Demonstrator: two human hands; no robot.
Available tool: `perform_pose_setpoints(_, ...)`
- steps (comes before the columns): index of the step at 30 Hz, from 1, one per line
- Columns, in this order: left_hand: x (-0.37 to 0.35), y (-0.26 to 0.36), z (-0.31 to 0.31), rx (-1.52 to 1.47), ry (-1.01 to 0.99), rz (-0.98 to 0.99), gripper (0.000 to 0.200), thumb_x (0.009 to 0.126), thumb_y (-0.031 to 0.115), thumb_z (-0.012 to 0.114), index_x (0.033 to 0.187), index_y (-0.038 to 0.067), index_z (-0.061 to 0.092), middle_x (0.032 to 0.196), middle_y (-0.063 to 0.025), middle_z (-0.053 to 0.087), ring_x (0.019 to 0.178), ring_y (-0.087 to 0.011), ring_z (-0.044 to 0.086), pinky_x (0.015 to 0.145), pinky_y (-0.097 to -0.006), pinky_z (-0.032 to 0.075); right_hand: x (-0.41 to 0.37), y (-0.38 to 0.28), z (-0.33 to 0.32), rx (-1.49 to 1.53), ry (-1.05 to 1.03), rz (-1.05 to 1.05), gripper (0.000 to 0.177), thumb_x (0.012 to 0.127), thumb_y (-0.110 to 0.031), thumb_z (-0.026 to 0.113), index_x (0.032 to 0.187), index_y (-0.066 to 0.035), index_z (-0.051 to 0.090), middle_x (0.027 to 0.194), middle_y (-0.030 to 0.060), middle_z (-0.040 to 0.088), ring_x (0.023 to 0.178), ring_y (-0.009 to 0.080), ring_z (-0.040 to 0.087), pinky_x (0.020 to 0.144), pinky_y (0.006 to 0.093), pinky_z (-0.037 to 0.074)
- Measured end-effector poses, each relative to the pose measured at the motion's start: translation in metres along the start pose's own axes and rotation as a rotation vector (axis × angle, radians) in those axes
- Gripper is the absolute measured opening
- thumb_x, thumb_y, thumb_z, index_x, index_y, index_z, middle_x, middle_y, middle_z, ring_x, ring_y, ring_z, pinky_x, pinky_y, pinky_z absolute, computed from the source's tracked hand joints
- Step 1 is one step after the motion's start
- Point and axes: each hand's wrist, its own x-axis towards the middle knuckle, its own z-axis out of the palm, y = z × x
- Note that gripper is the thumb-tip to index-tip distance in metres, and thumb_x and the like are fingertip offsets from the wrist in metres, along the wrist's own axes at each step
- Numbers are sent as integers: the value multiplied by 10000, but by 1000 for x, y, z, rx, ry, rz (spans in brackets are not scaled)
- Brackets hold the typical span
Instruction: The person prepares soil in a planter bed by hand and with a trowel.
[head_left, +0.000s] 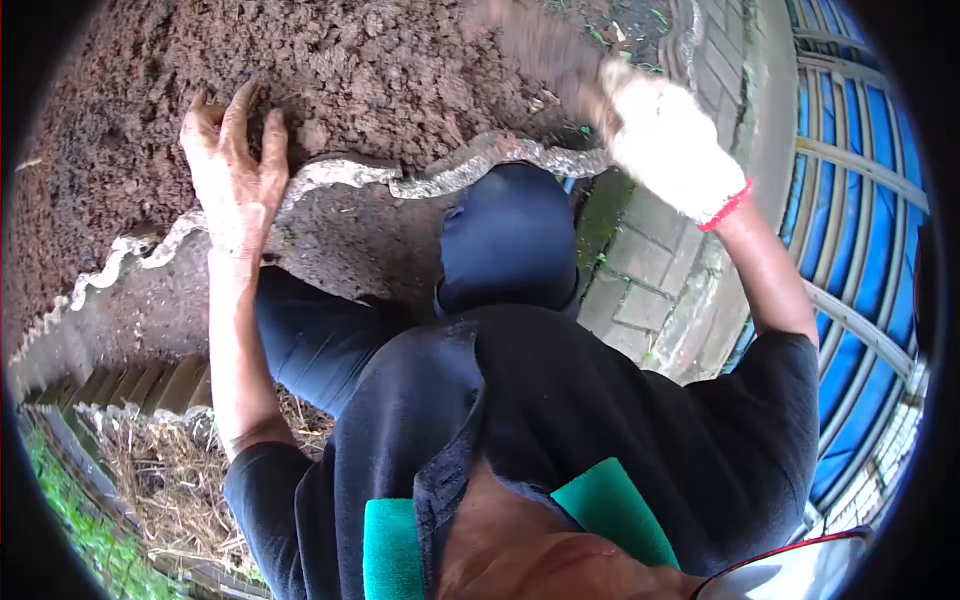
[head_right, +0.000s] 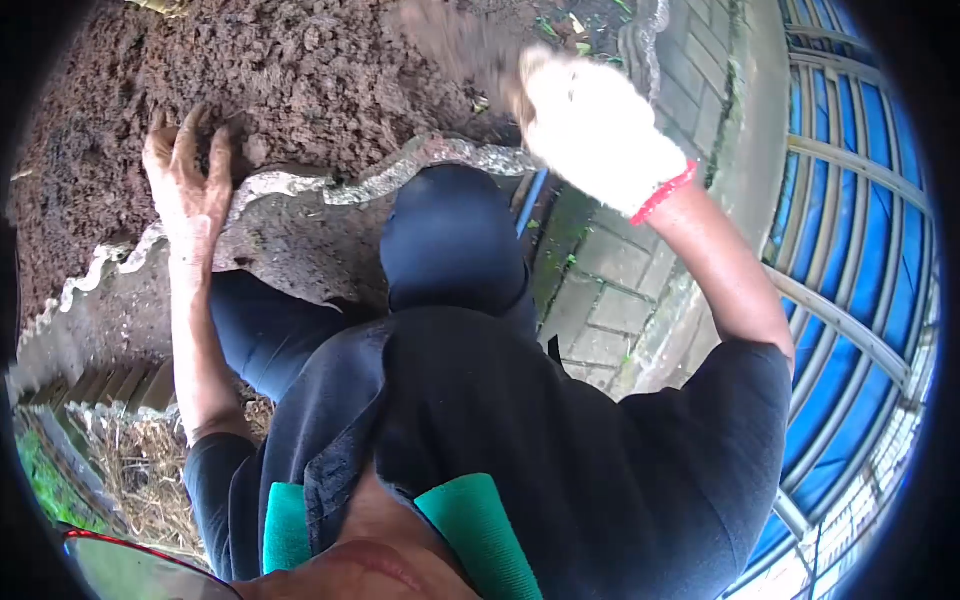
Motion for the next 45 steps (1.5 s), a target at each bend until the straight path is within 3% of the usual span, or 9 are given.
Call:
perform_pose_setpoints(2, -5, -10, 0, -23, -66, -102, 369, 908, 305, 691, 1219, 107, 688, 1191, -198, 558, 1256, -350, 493, 1044, -450, 419, -14, -19, -23, 228, -510, 185, 283, 899, -290, 607, 930, -8, 600, 789, 212, 649, 781, 416, 653, 761, 470, 538)
perform_pose_setpoints(13, -4, -2, -5, -79, -118, -160, 428, 905, 323, 644, 1208, 23, 675, 1165, -250, 584, 1103, -392, 575, 971, -460, 472, -19, -61, -43, 148, 152, 573, 383, 950, -242, 614, 1255, -10, 603, 1060, 244, 686, 952, 379, 695, 808, 394, 571)
perform_pose_setpoints(16, -5, -8, 1, -68, -47, -139, 443, 903, 327, 640, 1200, 0, 673, 1196, -290, 575, 1133, -420, 550, 998, -482, 445, -57, -68, 7, -72, -443, 430, 315, 904, -165, 557, 1187, -31, 575, 883, 234, 652, 762, 366, 676, 671, 469, 555)
perform_pose_setpoints(21, -7, -11, 5, -6, 81, -65, 404, 892, 314, 657, 1152, 7, 694, 1095, -241, 576, 1087, -399, 540, 998, -481, 414, -55, -69, -2, -54, 54, 486, 288, 894, -156, 553, 1130, 7, 567, 931, 251, 669, 867, 421, 663, 792, 500, 528)
perform_pose_setpoints(26, -9, 31, 8, -262, 413, 300, 439, 870, 289, 699, 1231, 44, 651, 1053, -169, 534, 1034, -355, 534, 917, -472, 439, -48, -56, -25, 167, -508, 547, 292, 924, -245, 525, 1118, -49, 618, 928, 242, 674, 882, 434, 653, 807, 500, 520)
perform_pose_setpoints(30, -16, 129, 2, -845, -564, 354, 354, 935, 275, 644, 1215, 61, 630, 1014, -161, 498, 988, -341, 557, 865, -453, 487, -31, 4, -38, 190, -477, 462, 451, 963, -341, 532, 1314, -67, 601, 1184, 200, 665, 1113, 361, 629, 963, 423, 490)
perform_pose_setpoints(36, 7, 144, 57, -688, -520, 589, 269, 959, 246, 614, 1111, 35, 680, 982, -156, 502, 966, -327, 565, 828, -455, 495, 1, 60, -46, -115, -441, 344, 381, 959, -383, 567, 1151, -74, 679, 1070, 210, 688, 1010, 400, 648, 877, 450, 517)
perform_pose_setpoints(42, 45, 133, 49, -721, -588, 418, 102, 920, 91, 650, 948, 77, 747, 926, -65, 644, 897, -186, 630, 794, -320, 582, 44, 98, -32, 58, -846, 483, 369, 943, -384, 592, 981, -40, 721, 627, 101, 613, 524, 144, 607, 453, 303, 477)
perform_pose_setpoints(45, 81, 137, 53, -634, -330, 239, 140, 881, 104, 642, 942, 13, 729, 940, -155, 630, 876, -293, 623, 767, -391, 551, 39, 78, 46, 70, -683, 349, 489, 960, -431, 482, 1007, 13, 680, 786, 215, 647, 717, 328, 668, 693, 439, 546)
